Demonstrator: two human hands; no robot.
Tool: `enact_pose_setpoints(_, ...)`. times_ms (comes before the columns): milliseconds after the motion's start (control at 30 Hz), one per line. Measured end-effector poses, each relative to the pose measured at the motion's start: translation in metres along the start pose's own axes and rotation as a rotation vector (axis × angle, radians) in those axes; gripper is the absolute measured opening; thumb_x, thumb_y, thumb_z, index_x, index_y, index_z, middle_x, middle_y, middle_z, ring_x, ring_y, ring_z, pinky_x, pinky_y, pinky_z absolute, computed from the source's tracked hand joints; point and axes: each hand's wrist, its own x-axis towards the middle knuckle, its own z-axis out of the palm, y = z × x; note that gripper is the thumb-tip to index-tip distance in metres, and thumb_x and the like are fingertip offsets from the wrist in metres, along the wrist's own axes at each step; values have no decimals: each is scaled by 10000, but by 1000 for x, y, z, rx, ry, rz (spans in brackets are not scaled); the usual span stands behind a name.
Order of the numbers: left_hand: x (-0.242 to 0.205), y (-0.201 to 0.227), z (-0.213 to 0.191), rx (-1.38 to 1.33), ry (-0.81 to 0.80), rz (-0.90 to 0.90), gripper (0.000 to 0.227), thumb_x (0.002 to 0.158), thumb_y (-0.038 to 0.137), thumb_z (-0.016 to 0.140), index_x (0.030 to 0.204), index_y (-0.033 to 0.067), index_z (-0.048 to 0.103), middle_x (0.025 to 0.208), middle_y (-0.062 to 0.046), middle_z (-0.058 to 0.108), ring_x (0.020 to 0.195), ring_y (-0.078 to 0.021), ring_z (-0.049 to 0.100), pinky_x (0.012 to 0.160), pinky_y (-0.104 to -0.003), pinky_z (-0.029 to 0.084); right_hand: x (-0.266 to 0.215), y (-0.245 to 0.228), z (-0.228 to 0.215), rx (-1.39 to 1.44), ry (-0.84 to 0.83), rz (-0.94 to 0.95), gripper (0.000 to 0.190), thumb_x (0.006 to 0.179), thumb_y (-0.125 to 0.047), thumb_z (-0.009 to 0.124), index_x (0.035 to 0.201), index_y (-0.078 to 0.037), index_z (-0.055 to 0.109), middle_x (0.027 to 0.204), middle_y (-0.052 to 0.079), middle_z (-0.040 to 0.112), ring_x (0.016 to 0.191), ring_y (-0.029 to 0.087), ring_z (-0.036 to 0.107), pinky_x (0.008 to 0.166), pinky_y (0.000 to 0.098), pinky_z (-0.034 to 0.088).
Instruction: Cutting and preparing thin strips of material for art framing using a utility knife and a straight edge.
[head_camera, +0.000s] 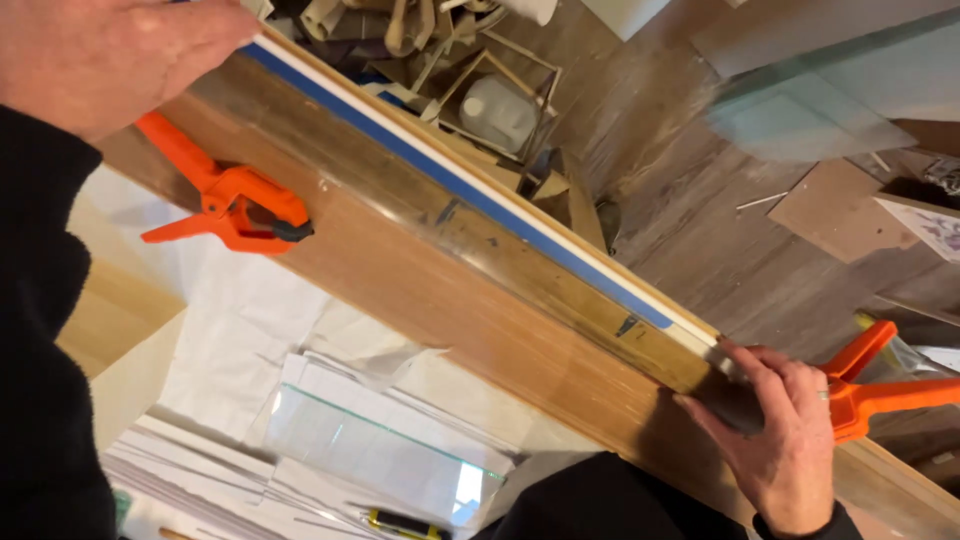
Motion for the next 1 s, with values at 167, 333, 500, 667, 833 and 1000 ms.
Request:
enact_pose_setpoints(167,5,3,-14,17,-81,-35,95,1116,249,698,1047,216,756,861,39,685,746,-127,641,660,-240,491,-3,4,3,31,-19,17,663,675,-217,919,1275,-61,686,1225,114,641,1091,303,579,927,378,497)
enact_pose_setpoints(333,22,10,-17,-467,-123,-188,184,1063,285,708,1060,118,785,1015,-5,711,860,-216,669,744,-354,547,-10,26,18,-75,19,-42,647,618,-262,942,1193,-57,726,1127,119,674,1059,276,639,921,374,527)
enact_pose_setpoints(500,26,25,-7,-497,-30,-132,150,1049,240,764,1009,99,795,1061,17,694,945,-193,670,844,-367,547,-10,52,29,-155,-72,-78,720,557,-331,950,1191,-56,747,1093,139,689,1018,245,651,924,376,548)
enact_pose_setpoints(667,28,34,4,-553,-20,-103,122,1055,193,790,1026,74,792,1067,1,692,944,-179,672,879,-354,564,-11,50,28,-231,-88,-73,737,519,-347,956,1170,-66,757,1071,121,691,1046,240,650,933,386,562)
enact_pose_setpoints(833,21,45,-4,-398,-5,6,184,1028,185,784,1190,98,771,1161,-3,649,1069,-161,639,996,-337,566,-14,51,30,-234,-106,-38,742,518,-339,946,1170,-45,747,1080,155,684,1049,271,652,907,376,565)
enact_pose_setpoints(1000,26,47,-26,-425,-88,-5,564,804,336,835,1262,48,677,1251,-77,608,1169,-251,594,1055,-417,499,-21,81,41,-165,-70,-92,739,573,-373,950,1210,-60,744,1091,135,692,964,229,665,887,330,546)
